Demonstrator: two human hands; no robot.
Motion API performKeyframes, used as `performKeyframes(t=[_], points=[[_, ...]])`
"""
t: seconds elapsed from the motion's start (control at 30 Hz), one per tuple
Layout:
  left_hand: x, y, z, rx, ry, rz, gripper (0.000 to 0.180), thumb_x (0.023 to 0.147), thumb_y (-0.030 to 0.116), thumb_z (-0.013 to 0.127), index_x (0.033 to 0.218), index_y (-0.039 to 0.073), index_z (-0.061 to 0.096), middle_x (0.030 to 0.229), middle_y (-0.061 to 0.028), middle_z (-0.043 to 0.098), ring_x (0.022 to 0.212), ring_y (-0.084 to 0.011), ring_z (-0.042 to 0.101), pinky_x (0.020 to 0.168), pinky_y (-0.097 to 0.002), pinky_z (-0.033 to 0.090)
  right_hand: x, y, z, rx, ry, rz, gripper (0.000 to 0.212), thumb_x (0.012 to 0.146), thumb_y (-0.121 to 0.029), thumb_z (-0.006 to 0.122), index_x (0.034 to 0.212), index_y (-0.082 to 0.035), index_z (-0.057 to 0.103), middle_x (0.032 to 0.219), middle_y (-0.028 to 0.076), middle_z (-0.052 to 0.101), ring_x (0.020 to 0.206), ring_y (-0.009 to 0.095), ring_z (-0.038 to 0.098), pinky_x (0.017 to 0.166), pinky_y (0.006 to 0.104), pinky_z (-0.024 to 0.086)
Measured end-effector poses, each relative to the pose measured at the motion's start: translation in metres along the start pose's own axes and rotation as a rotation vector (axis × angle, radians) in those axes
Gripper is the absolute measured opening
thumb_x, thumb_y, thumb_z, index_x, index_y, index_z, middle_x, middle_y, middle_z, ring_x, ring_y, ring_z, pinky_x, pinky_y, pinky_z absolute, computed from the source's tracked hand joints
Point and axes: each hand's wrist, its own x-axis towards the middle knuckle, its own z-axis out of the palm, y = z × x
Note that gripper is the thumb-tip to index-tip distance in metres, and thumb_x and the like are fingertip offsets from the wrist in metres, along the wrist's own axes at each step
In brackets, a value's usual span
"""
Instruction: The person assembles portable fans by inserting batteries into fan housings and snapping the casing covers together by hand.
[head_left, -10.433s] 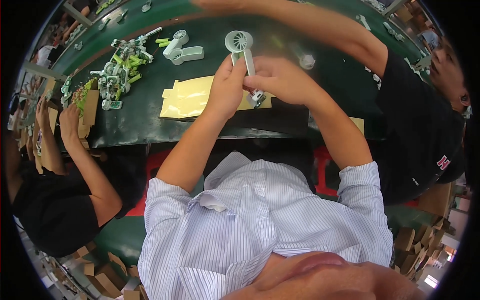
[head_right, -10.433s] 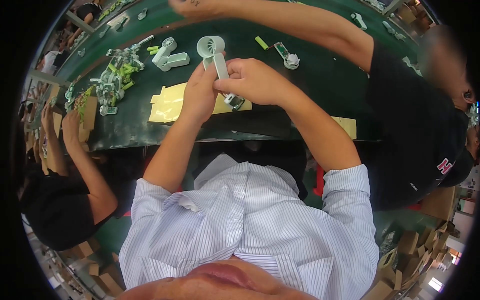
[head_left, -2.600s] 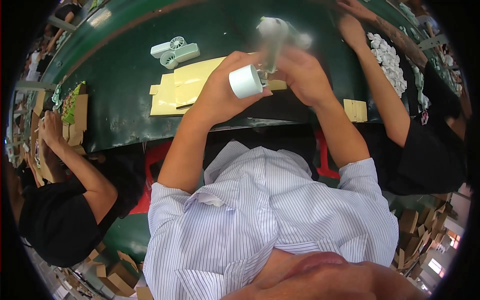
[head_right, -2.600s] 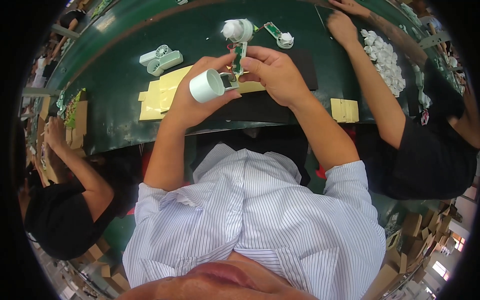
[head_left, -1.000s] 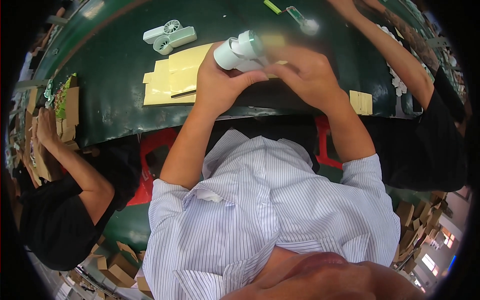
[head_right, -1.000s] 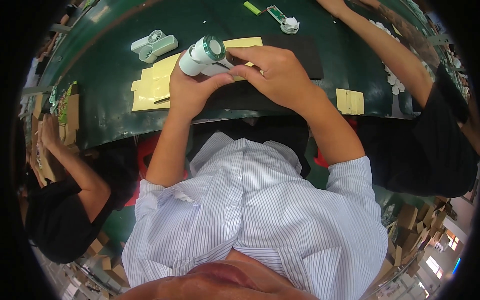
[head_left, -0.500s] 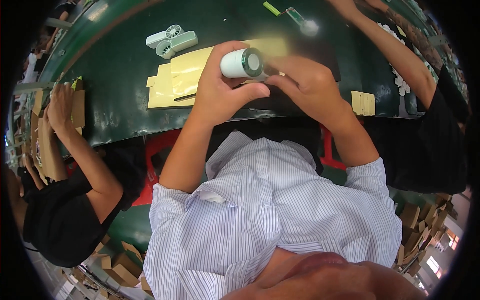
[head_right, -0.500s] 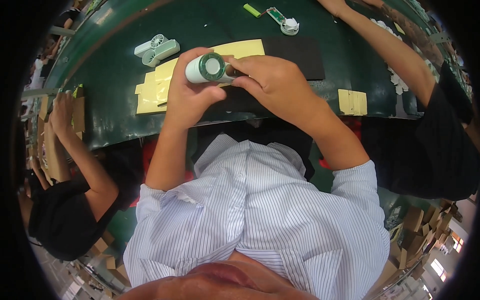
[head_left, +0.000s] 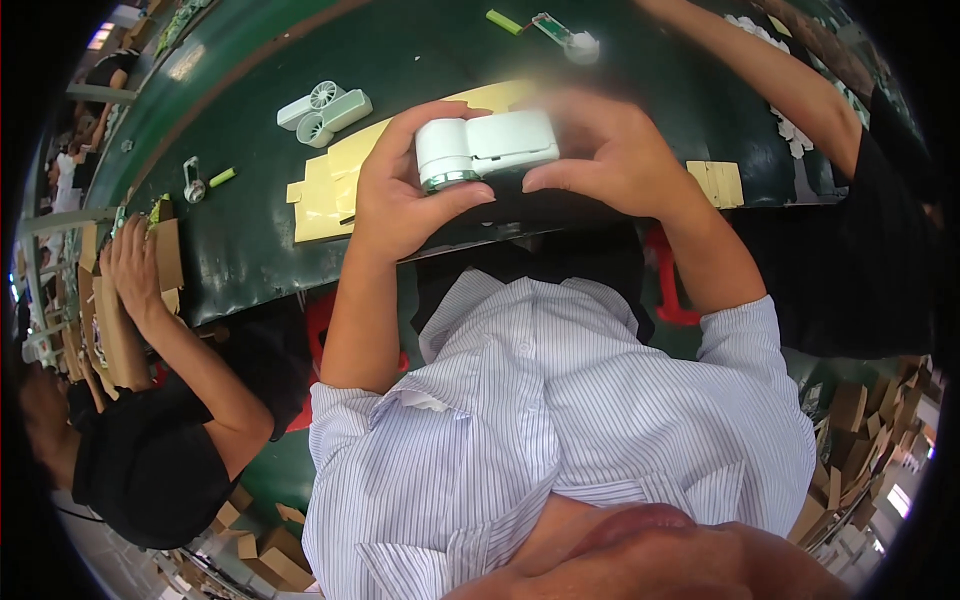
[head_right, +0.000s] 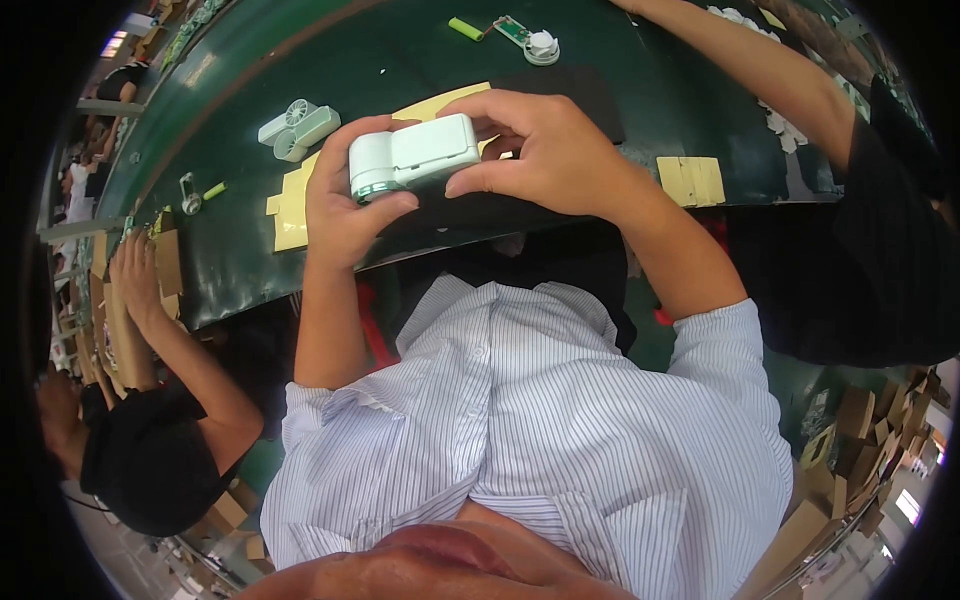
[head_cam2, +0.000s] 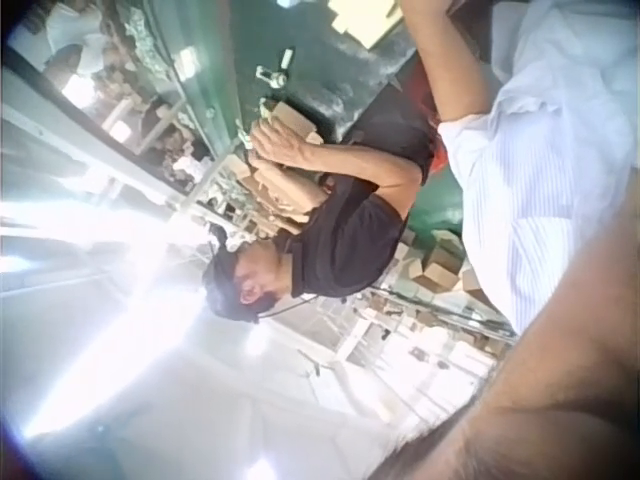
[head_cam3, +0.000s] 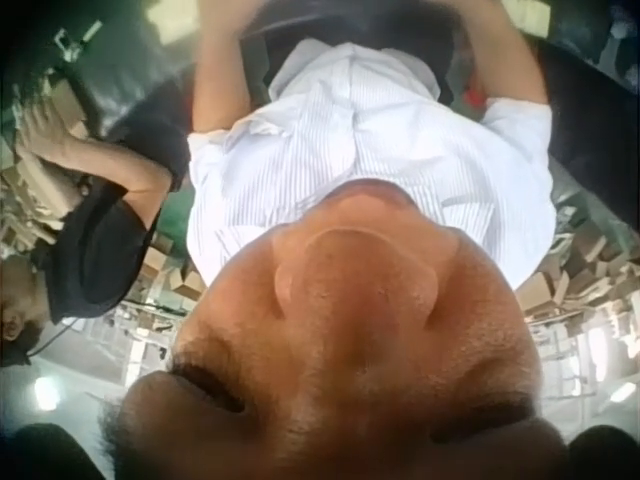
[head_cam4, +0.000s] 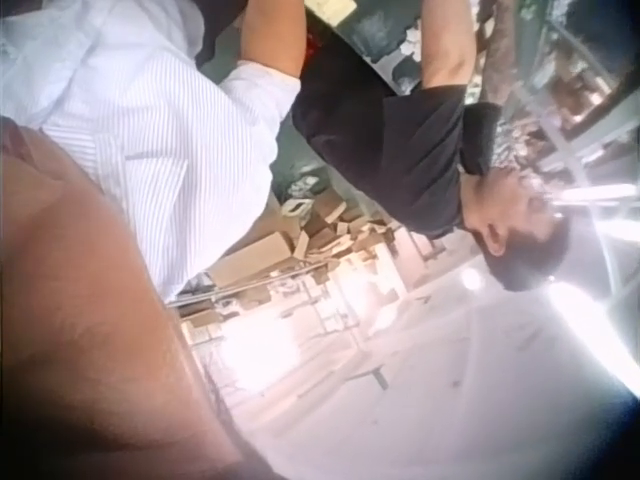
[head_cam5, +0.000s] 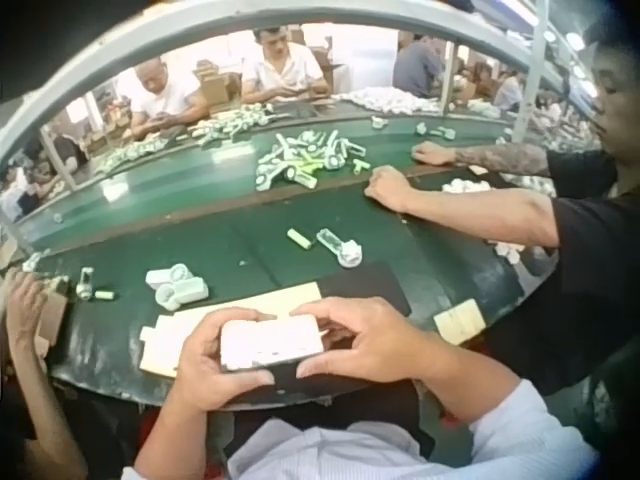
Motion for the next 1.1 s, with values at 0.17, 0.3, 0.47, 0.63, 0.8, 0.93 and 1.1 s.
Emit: performKeyframes(t=[0.17, 0.3, 0.47, 0.63, 0.8, 0.93, 1.1], points=[[-0.003, 0.005, 0.006, 0.016, 0.024, -0.066, 0.064, 0.068, -0.005, 0.082, 0.124, 0.000, 0.052, 0.119, -0.0135, 0.062, 0.108, -0.0203, 0.060, 0.094, -0.0328, 0.050, 0.001, 0.002, -0.005, -0.150, -0.041, -0.049, 0.051, 0.076, -0.020, 0.081, 0.119, -0.001, 0.061, 0.096, 0.012, 0.068, 0.084, 0.017, 0.066, 0.075, 0.0288, 0.053], [-0.002, 0.002, 0.012, 0.032, 0.053, -0.067, 0.059, 0.069, -0.007, 0.080, 0.122, -0.001, 0.054, 0.118, -0.0134, 0.063, 0.107, -0.0190, 0.061, 0.092, -0.0315, 0.051, 0.000, 0.007, -0.005, -0.429, 0.052, -0.298, 0.048, 0.078, -0.023, 0.079, 0.117, -0.001, 0.061, 0.089, 0.013, 0.067, 0.074, 0.020, 0.064, 0.067, 0.0302, 0.052], [0.002, -0.012, 0.008, 0.053, 0.049, -0.083, 0.055, 0.071, -0.006, 0.079, 0.121, -0.001, 0.056, 0.117, -0.0130, 0.063, 0.106, -0.0184, 0.061, 0.091, -0.0312, 0.051, -0.003, 0.015, -0.004, -0.467, 0.092, -0.359, 0.045, 0.080, -0.023, 0.076, 0.115, 0.000, 0.061, 0.087, 0.013, 0.067, 0.073, 0.021, 0.065, 0.065, 0.0311, 0.051], [0.006, -0.015, -0.004, -0.018, -0.041, -0.163, 0.054, 0.074, 0.002, 0.080, 0.123, 0.000, 0.056, 0.113, -0.0094, 0.063, 0.101, -0.0162, 0.060, 0.087, -0.0285, 0.050, 0.011, 0.008, -0.016, -0.356, -0.211, 0.035, 0.045, 0.081, -0.027, 0.076, 0.112, 0.001, 0.059, 0.089, 0.014, 0.067, 0.078, 0.022, 0.066, 0.069, 0.0321, 0.051], [0.027, 0.007, -0.004, 0.119, -0.078, -0.286, 0.053, 0.076, 0.012, 0.080, 0.122, -0.001, 0.058, 0.101, -0.0054, 0.062, 0.090, -0.0122, 0.059, 0.080, -0.0258, 0.050, 0.016, 0.015, -0.011, -0.103, -0.377, 0.298, 0.049, 0.087, -0.018, 0.066, 0.130, 0.000, 0.051, 0.107, 0.007, 0.063, 0.083, 0.014, 0.060, 0.071, 0.0282, 0.050], [0.026, 0.016, 0.003, 0.223, -0.086, -0.238, 0.055, 0.077, 0.017, 0.078, 0.126, 0.002, 0.058, 0.103, -0.0037, 0.061, 0.092, -0.0119, 0.058, 0.084, -0.0266, 0.048, 0.012, 0.012, 0.005, 0.269, -0.261, 0.342, 0.040, 0.085, -0.013, 0.066, 0.120, 0.003, 0.057, 0.089, 0.007, 0.066, 0.074, 0.011, 0.062, 0.066, 0.0251, 0.050], [0.022, 0.022, 0.009, -0.013, 0.024, 0.029, 0.096, 0.074, 0.059, 0.073, 0.145, 0.005, 0.036, 0.121, -0.0125, 0.059, 0.101, -0.0185, 0.059, 0.080, -0.0280, 0.049, -0.017, -0.023, 0.003, -0.087, 0.076, 0.020, 0.045, 0.080, -0.007, 0.070, 0.122, 0.004, 0.056, 0.113, 0.011, 0.061, 0.096, 0.019, 0.061, 0.082, 0.0290, 0.047]])
